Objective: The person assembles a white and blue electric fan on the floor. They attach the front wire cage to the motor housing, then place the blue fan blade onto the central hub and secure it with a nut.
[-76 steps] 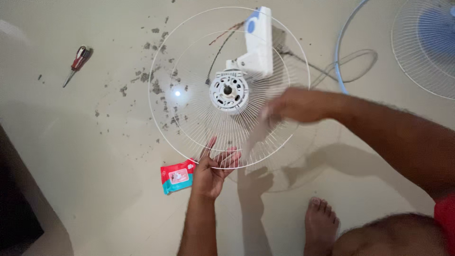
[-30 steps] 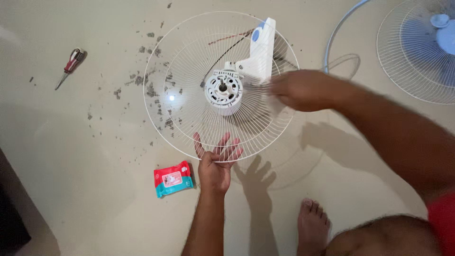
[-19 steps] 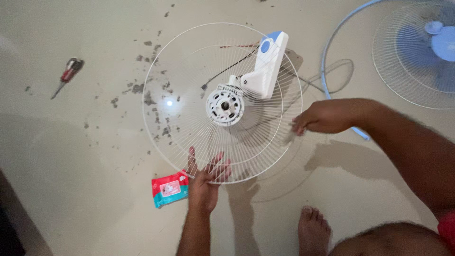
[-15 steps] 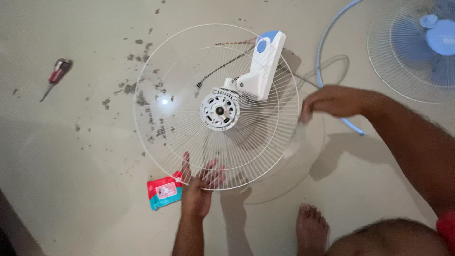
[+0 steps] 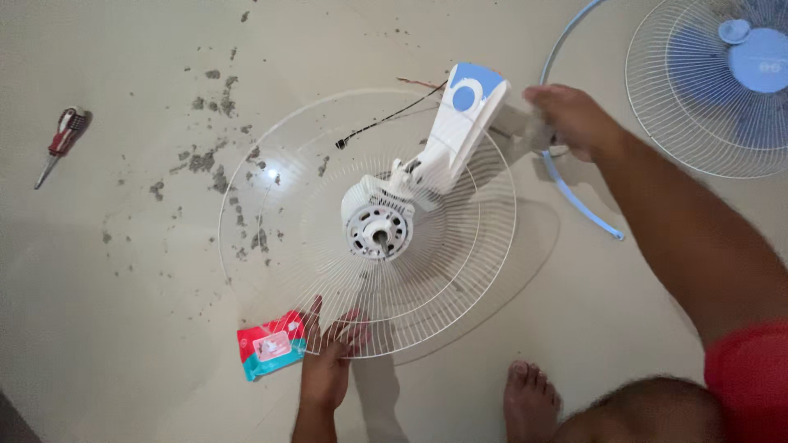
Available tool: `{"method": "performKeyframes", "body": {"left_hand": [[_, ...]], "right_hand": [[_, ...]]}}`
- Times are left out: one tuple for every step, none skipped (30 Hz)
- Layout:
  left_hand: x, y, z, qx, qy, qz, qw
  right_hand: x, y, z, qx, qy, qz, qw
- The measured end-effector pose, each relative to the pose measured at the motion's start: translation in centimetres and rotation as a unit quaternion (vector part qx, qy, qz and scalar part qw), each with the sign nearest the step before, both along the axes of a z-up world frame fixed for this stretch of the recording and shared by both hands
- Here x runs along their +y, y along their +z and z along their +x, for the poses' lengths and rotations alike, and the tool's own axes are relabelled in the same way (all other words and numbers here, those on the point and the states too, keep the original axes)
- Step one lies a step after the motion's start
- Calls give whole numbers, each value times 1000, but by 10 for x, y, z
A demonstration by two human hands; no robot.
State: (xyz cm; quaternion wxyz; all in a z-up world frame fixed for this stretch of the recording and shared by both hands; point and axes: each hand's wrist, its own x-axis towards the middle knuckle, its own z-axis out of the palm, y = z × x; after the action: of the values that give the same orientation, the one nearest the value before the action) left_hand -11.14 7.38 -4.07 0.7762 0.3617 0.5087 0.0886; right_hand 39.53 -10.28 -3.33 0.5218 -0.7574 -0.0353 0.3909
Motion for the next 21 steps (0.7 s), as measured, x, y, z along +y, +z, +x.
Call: {"method": "performKeyframes", "body": {"left_hand": [[0,-4,-2,13,-1,2,1000],[1,-8,-5,14,-5,8,1000],[2,-11,-9,15,-9,14,1000],[2,-15,-11,16,-13,20,1000],[2,-18,-12,25,-5,35,999],[2,-21,-13,35,3,50,998],[2,-23,-14,44,10,65,997],[1,-23,-16,59,22,85,994],[1,-23,-18,72,33,106,991],[0,-22,-20,86,44,126,987],[1,-23,-20,86,73,142,983],[1,-23,-20,85,102,157,979],[2,-22,-20,85,131,174,972],[3,-20,-20,74,140,199,967],[4,-18,-20,62,148,224,961],[6,-16,-18,49,156,249,954],[9,-14,-17,73,144,274,948],[12,-11,-16,96,132,299,940],[15,-7,-14,119,119,323,931],[16,-3,-12,121,132,313,933],[19,1,-10,121,145,304,934]], "right_hand": [[4,3,-3,-14,6,-56,998],[7,4,-2,-18,14,-44,999],[12,1,-2,-22,22,-33,999],[17,-5,-2,-26,31,-22,999],[20,-11,-1,-24,36,1,999],[21,-17,0,-23,42,24,999],[21,-21,0,-22,48,47,998],[20,-23,1,-29,46,30,998],[18,-23,1,-36,44,13,998],[16,-21,1,-44,43,-4,998],[14,-20,0,-40,40,-5,998],[12,-18,-1,-37,37,-6,999],[10,-18,-3,-33,35,-6,999],[5,-19,-5,-28,42,4,999],[-1,-19,-4,-23,50,13,998],[-7,-20,-4,-17,57,23,998],[-12,-23,-4,-20,60,17,998],[-16,-26,-4,-23,64,11,998],[-20,-28,-5,-25,67,5,997],[-25,-30,-6,-26,76,4,997],[-28,-30,-7,-28,85,3,996]]}}
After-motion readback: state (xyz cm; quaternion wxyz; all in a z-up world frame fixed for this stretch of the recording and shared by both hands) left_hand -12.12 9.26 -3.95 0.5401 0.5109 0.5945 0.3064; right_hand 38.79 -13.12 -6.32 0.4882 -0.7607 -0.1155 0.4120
